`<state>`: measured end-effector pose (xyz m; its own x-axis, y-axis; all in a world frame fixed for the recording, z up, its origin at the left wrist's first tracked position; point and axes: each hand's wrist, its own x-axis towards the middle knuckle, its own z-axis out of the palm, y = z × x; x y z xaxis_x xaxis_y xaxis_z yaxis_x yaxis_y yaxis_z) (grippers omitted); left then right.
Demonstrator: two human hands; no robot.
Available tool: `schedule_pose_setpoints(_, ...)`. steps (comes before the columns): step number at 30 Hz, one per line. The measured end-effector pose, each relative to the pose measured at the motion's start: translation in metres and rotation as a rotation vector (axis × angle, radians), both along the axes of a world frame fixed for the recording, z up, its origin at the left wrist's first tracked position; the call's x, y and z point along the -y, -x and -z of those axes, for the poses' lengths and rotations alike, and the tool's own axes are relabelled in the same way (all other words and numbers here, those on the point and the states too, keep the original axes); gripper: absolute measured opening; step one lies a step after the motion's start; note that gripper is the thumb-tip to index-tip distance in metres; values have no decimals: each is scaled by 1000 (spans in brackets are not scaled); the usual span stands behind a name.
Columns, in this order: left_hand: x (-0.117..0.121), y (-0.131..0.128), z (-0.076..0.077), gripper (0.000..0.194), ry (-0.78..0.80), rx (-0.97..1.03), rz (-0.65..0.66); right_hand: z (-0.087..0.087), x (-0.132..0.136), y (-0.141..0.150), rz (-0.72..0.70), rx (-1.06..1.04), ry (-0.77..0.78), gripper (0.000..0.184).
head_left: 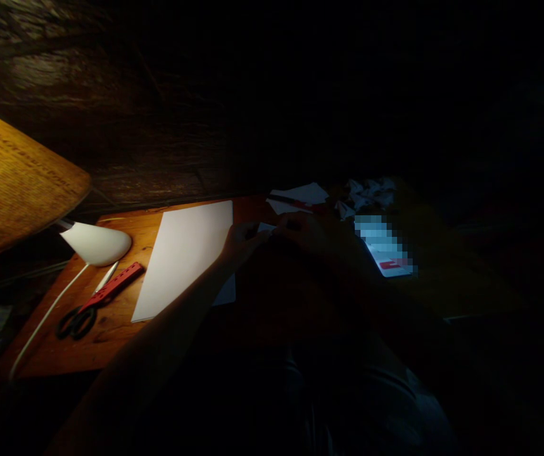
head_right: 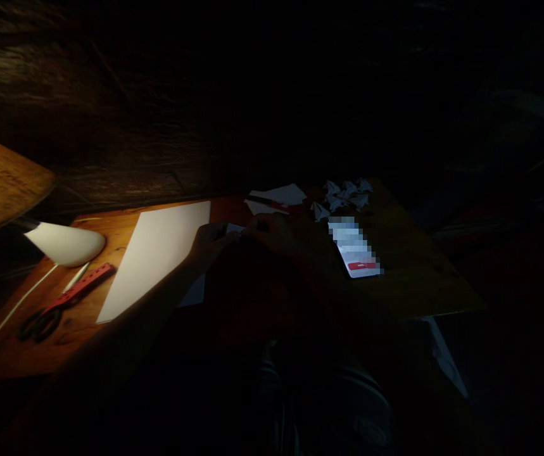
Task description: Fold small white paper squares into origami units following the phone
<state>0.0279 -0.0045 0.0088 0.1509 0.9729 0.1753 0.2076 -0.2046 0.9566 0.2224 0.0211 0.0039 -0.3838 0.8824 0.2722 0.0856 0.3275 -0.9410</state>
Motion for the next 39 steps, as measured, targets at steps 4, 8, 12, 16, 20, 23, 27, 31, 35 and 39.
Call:
schedule_pose_setpoints(4, 0, 1, 1, 23, 4, -29, -25, 1, 0, 1, 21, -58, 39, 20)
schedule_pose_setpoints(8, -2, 2, 3, 24, 14, -54, -23, 0, 0, 1, 5, -68, 68, 22)
schedule_pose_setpoints(12, -3, 3, 4, 28, 19, -115, 8, -2, 2, 0, -31, -13, 48, 26)
schedule_pose_setpoints(16, 0, 1, 1, 31, 4, -172, 70, -1, 2, 1, -31, 19, 18, 26)
schedule_pose_setpoints(20, 2, -1, 1, 31, -57, -185, 50, 2, -2, 0, -30, -4, -9, 23)
schedule_pose_setpoints(23, 1, -1, 4, 26, -149, -218, -48, 5, -6, 0, -29, -21, -42, 16)
schedule_pose_setpoints(27, -1, 2, 6, 19, -305, -280, -85, 5, -5, -1, -42, 3, -64, 16)
schedule_pose_setpoints(31, 0, 5, 4, 17, -439, -363, -58, 0, 0, -1, -54, -17, -118, 20)
schedule_pose_setpoints(35, 2, 5, 3, 16, -488, -423, -31, -3, 3, -1, -49, -58, -169, 16)
schedule_pose_setpoints(39, 3, 4, 4, 16, -508, -445, -21, -1, 1, 0, -35, -13, -165, 10)
